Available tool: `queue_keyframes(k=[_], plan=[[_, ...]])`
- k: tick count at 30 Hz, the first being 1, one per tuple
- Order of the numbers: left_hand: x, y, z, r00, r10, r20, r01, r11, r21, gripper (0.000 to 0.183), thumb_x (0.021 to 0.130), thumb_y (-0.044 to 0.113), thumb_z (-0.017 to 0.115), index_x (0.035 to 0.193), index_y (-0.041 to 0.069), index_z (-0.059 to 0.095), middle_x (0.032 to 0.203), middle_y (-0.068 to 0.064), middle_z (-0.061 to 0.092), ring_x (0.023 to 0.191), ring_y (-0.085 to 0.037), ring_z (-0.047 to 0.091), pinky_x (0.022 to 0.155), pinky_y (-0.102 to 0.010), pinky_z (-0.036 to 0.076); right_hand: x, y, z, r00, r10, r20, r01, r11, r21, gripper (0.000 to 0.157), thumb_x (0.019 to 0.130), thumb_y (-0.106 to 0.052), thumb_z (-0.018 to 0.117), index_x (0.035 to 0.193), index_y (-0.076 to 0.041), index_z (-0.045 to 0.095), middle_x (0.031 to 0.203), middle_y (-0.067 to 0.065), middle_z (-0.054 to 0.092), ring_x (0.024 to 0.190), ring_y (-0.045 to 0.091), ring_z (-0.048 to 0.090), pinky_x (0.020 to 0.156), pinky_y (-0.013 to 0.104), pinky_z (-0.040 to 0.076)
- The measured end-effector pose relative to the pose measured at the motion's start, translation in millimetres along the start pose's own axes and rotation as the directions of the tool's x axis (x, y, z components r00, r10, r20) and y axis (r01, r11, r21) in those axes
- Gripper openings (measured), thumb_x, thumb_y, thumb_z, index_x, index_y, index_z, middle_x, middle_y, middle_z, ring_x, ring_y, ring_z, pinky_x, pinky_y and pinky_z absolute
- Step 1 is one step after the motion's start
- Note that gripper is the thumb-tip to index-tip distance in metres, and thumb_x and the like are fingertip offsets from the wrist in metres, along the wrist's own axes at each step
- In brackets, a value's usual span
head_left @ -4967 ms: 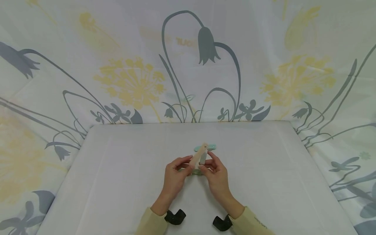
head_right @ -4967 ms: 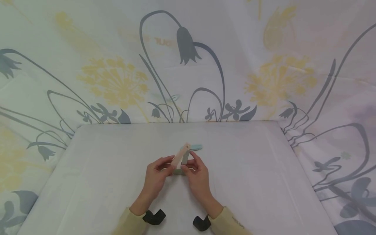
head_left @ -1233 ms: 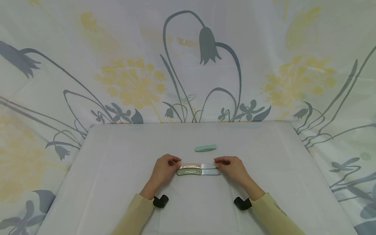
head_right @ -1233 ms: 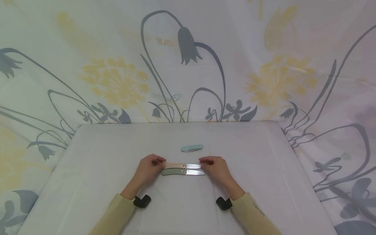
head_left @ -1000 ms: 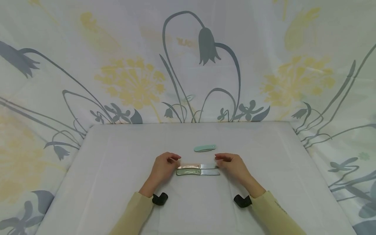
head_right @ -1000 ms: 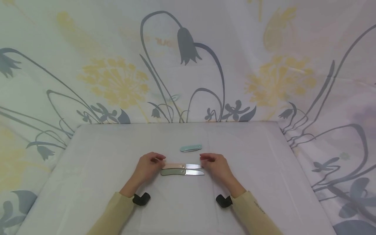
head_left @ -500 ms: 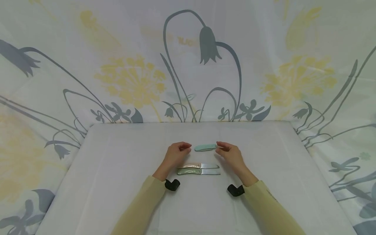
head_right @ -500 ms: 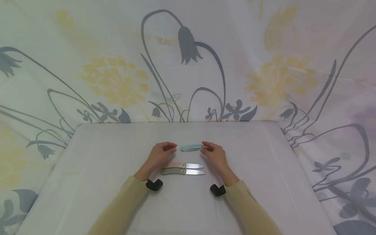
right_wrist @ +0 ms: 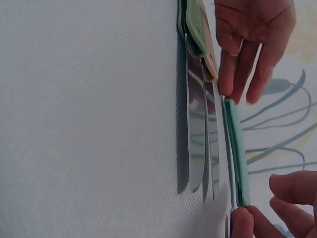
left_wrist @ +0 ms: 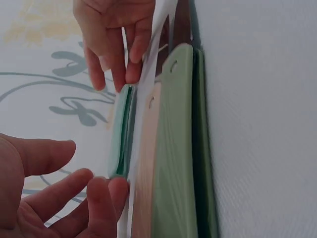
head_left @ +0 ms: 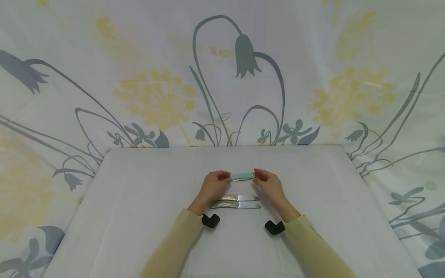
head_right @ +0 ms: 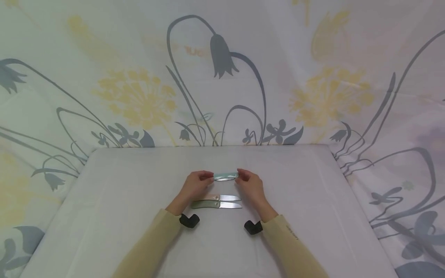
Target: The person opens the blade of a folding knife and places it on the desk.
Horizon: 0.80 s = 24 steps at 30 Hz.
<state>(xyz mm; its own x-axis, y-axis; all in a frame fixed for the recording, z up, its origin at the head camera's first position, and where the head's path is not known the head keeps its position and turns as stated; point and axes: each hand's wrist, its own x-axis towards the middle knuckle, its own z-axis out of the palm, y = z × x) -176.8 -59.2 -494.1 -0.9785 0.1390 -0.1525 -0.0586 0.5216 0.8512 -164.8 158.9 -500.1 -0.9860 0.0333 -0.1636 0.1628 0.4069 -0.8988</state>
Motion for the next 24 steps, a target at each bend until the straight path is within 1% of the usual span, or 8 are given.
queue_keyframes(k=[4,7,11,16,21,24], plan=[[-2.7,2.7,1.9,1.000,-0.010,-0.018,0.008,0.997,-0.083,0.030,0.086,0.022,0.065,0.114,0.011,0.066,0.107,-0.001,0.067,0.098,-0.016,0.063,0.084,-0.034,0.048,-1.4,-1.3,5.0,0.997,-0.014,-0.076,0.015,1.000,0.010,0.043,0.087,-0.009,0.063,0.129,-0.010,0.056,0.123,0.009,0.059,0.112,0.025,0.056,0.089,0.040,0.046],[-4.0,5.2,3.1,0.999,-0.010,-0.037,0.005,0.990,-0.138,0.033,0.085,0.018,0.067,0.116,0.008,0.065,0.106,-0.004,0.067,0.098,-0.016,0.064,0.083,-0.033,0.049,-1.5,-2.4,7.6,0.993,-0.010,-0.119,0.014,0.999,0.033,0.041,0.085,-0.008,0.066,0.126,-0.010,0.059,0.119,0.008,0.061,0.107,0.023,0.059,0.087,0.038,0.048],[-5.6,8.5,3.2,0.998,-0.001,-0.063,-0.010,0.985,-0.171,0.034,0.084,0.015,0.069,0.117,0.007,0.064,0.104,-0.005,0.067,0.097,-0.017,0.064,0.082,-0.032,0.050,-3.2,-4.4,9.0,0.988,-0.026,-0.152,0.030,0.999,0.026,0.037,0.084,-0.010,0.068,0.121,-0.009,0.063,0.115,0.008,0.062,0.103,0.022,0.060,0.081,0.034,0.049],[-9.0,9.7,2.8,0.996,0.011,-0.088,-0.029,0.979,-0.202,0.035,0.083,0.015,0.070,0.117,0.007,0.064,0.107,-0.005,0.065,0.096,-0.016,0.063,0.080,-0.031,0.050,-8.3,-6.4,9.2,0.984,-0.049,-0.169,0.052,0.999,0.013,0.032,0.085,-0.011,0.069,0.116,-0.010,0.066,0.111,0.009,0.062,0.101,0.022,0.059,0.075,0.029,0.048],[-13.1,8.3,1.2,0.992,0.018,-0.125,-0.046,0.973,-0.225,0.034,0.082,0.017,0.072,0.114,0.009,0.066,0.104,-0.002,0.063,0.094,-0.016,0.062,0.079,-0.031,0.050,-15.3,-8.3,7.8,0.987,-0.044,-0.157,0.051,0.998,0.041,0.029,0.084,-0.013,0.070,0.113,-0.012,0.067,0.111,0.007,0.063,0.102,0.020,0.060,0.077,0.031,0.048],[-16.3,6.2,-1.3,0.992,0.025,-0.120,-0.054,0.969,-0.242,0.032,0.082,0.019,0.073,0.112,0.010,0.067,0.103,-0.003,0.063,0.092,-0.016,0.061,0.078,-0.031,0.050,-19.9,-10.5,6.6,0.991,-0.034,-0.126,0.043,0.997,0.070,0.028,0.084,-0.013,0.069,0.112,-0.013,0.067,0.110,0.004,0.064,0.101,0.018,0.060,0.078,0.031,0.048]])
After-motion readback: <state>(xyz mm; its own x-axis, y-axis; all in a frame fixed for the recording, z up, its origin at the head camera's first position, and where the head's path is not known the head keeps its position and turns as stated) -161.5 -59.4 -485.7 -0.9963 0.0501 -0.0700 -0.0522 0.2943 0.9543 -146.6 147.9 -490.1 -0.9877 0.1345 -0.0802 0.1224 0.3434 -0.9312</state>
